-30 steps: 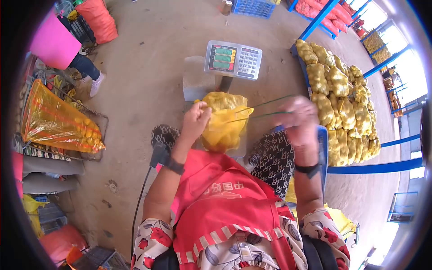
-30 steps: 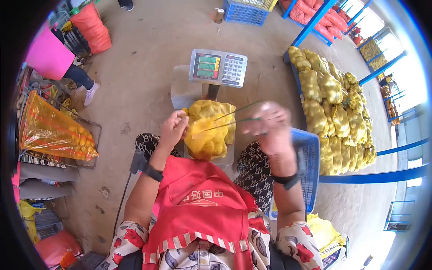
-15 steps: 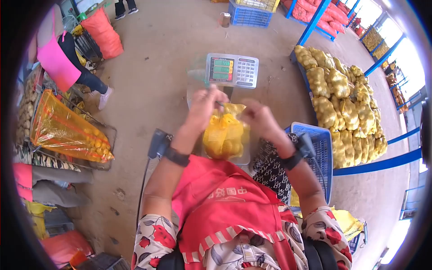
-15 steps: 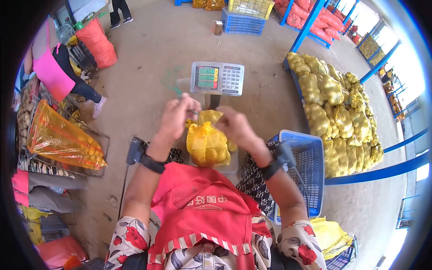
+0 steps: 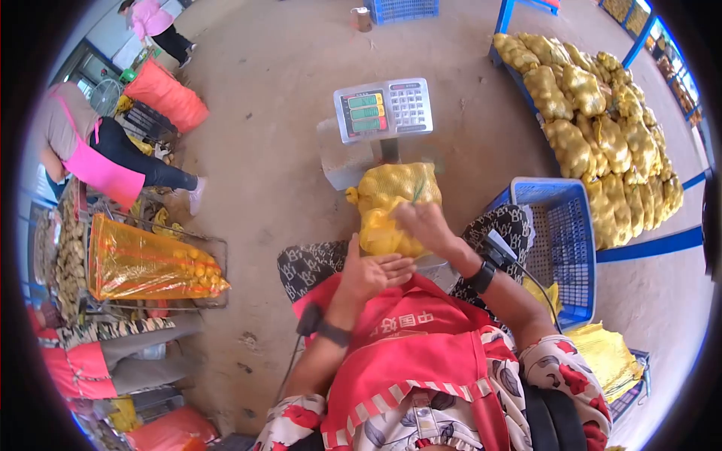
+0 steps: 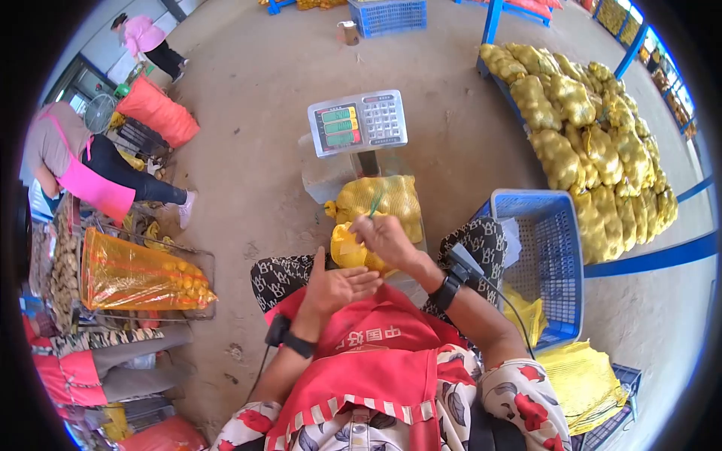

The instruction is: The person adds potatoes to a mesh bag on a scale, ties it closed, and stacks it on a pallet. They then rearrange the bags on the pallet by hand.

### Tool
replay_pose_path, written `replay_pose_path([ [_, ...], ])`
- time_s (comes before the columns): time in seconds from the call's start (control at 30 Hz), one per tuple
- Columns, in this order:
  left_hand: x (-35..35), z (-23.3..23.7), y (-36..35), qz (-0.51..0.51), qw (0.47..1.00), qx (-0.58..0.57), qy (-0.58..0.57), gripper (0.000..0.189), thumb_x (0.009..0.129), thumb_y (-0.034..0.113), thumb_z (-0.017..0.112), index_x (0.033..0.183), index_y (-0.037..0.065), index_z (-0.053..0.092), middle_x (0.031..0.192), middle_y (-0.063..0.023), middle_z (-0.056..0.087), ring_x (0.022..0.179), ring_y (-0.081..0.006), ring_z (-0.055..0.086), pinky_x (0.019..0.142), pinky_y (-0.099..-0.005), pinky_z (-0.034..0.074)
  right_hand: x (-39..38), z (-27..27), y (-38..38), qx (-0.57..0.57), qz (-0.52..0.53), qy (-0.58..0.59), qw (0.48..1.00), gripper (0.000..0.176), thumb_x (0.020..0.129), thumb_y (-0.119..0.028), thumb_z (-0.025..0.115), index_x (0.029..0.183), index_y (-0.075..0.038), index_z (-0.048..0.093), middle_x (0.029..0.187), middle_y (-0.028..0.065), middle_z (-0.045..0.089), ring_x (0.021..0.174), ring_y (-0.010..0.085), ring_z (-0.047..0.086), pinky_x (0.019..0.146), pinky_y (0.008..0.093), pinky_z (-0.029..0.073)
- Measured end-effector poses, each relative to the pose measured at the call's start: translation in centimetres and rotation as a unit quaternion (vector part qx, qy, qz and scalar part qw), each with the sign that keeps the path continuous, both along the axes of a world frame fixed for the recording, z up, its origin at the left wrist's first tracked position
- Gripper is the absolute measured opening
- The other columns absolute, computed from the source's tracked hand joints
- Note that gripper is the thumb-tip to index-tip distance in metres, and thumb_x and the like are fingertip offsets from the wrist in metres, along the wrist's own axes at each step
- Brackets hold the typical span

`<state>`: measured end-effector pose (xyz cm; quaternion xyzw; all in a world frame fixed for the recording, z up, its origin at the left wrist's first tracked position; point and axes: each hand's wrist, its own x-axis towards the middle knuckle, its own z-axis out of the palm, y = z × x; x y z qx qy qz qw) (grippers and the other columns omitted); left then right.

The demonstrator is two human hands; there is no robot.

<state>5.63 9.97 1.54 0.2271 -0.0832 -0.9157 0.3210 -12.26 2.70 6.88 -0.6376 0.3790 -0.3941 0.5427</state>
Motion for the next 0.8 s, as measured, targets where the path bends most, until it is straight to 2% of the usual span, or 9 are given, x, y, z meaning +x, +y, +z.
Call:
replay_pose_path([
  [0.13,-3.0,0.1,-4.0,0.091,0.994,0.051,0.034,0.069,0.089,0.060,0.040,0.124,0.001,0.047,0.115,-0.0157,0.059,0.102,-0.0285,0.059,0.088,-0.0398,0.049,2.0,-7.9,5.1,-0.314,0.317,0.317,0.837,0.008,0.073,-0.011,0.060,0.072,-0.004,0.059,0.066,0.0097,0.058,0.059,0.0285,0.058,0.050,0.0359,0.045],
  [0.23,-4.0,-1.2,-5.7,0.125,0.976,0.111,-0.141,0.061,0.089,0.049,0.052,0.121,-0.002,0.046,0.091,-0.0114,0.062,0.077,-0.0213,0.062,0.067,-0.0308,0.053,1.4,-1.1,5.9,-0.372,0.209,0.162,0.890,0.013,0.076,-0.014,0.059,0.069,-0.003,0.055,0.064,0.0098,0.055,0.059,0.0294,0.057,0.050,0.0372,0.045],
  [0.3,-1.8,-4.6,-6.4,0.019,0.919,0.341,0.199,0.055,0.088,0.036,0.061,0.119,-0.007,0.044,0.068,-0.0025,0.051,0.055,-0.0119,0.052,0.048,-0.0227,0.043,1.0,-3.3,6.1,-0.376,0.218,0.068,0.898,0.020,0.081,-0.016,0.058,0.067,-0.002,0.052,0.060,0.0113,0.051,0.055,0.0295,0.054,0.050,0.0386,0.045],
  [0.47,0.1,-5.7,-7.1,-0.033,0.951,0.305,0.025,0.044,0.088,0.020,0.061,0.118,-0.009,0.045,0.068,-0.0023,0.052,0.054,-0.0128,0.051,0.047,-0.0239,0.043,-1.2,-1.9,5.9,-0.430,0.030,0.075,0.899,0.030,0.090,-0.025,0.053,0.073,-0.001,0.055,0.057,0.0082,0.049,0.053,0.0186,0.054,0.047,0.0329,0.043],
  [0.5,-0.2,-3.8,-6.9,-0.030,0.966,0.235,-0.102,0.040,0.087,0.016,0.061,0.116,-0.009,0.048,0.078,-0.0077,0.058,0.063,-0.0183,0.057,0.052,-0.0290,0.047,-2.0,-1.9,6.2,-0.030,0.002,-0.031,0.999,0.026,0.092,-0.024,0.050,0.079,-0.002,0.056,0.063,0.0068,0.054,0.055,0.0161,0.055,0.049,0.0303,0.046],
  [0.53,-0.8,-1.8,-6.8,-0.026,0.961,0.159,-0.226,0.036,0.086,0.011,0.060,0.115,-0.008,0.050,0.087,-0.0130,0.064,0.072,-0.0238,0.063,0.057,-0.0341,0.051,-2.8,-2.0,6.7,0.373,-0.023,-0.130,0.918,0.024,0.094,-0.023,0.047,0.086,-0.003,0.058,0.069,0.0054,0.058,0.056,0.0137,0.056,0.051,0.0278,0.049],
  [0.6,-1.7,-0.2,-7.2,-0.041,0.955,0.110,-0.272,0.025,0.077,0.006,0.067,0.097,-0.008,0.060,0.083,-0.0131,0.066,0.077,-0.0231,0.067,0.064,-0.0344,0.054,-2.3,-5.2,7.2,0.428,-0.053,-0.212,0.877,0.034,0.098,-0.032,0.041,0.092,-0.003,0.058,0.072,0.0020,0.060,0.058,0.0084,0.055,0.052,0.0247,0.048],
  [0.7,-4.1,5.6,-7.8,-0.306,0.379,-0.492,-0.722,0.017,0.075,0.008,0.063,0.090,0.003,0.068,0.086,-0.0187,0.067,0.082,-0.0317,0.067,0.071,-0.0391,0.053,-0.9,-6.9,8.0,0.524,-0.085,-0.335,0.778,0.030,0.098,-0.028,0.042,0.089,-0.004,0.058,0.071,0.0010,0.059,0.058,0.0089,0.054,0.053,0.0250,0.049],
  [0.8,-4.5,2.1,-9.2,-0.400,0.166,-0.544,-0.719,0.016,0.074,0.012,0.061,0.086,0.006,0.069,0.087,-0.0190,0.066,0.083,-0.0314,0.066,0.069,-0.0402,0.053,-0.4,-8.8,7.2,0.493,-0.143,-0.340,0.788,0.029,0.095,-0.026,0.045,0.093,0.001,0.057,0.074,0.0013,0.055,0.060,0.0108,0.051,0.053,0.0242,0.045],
])
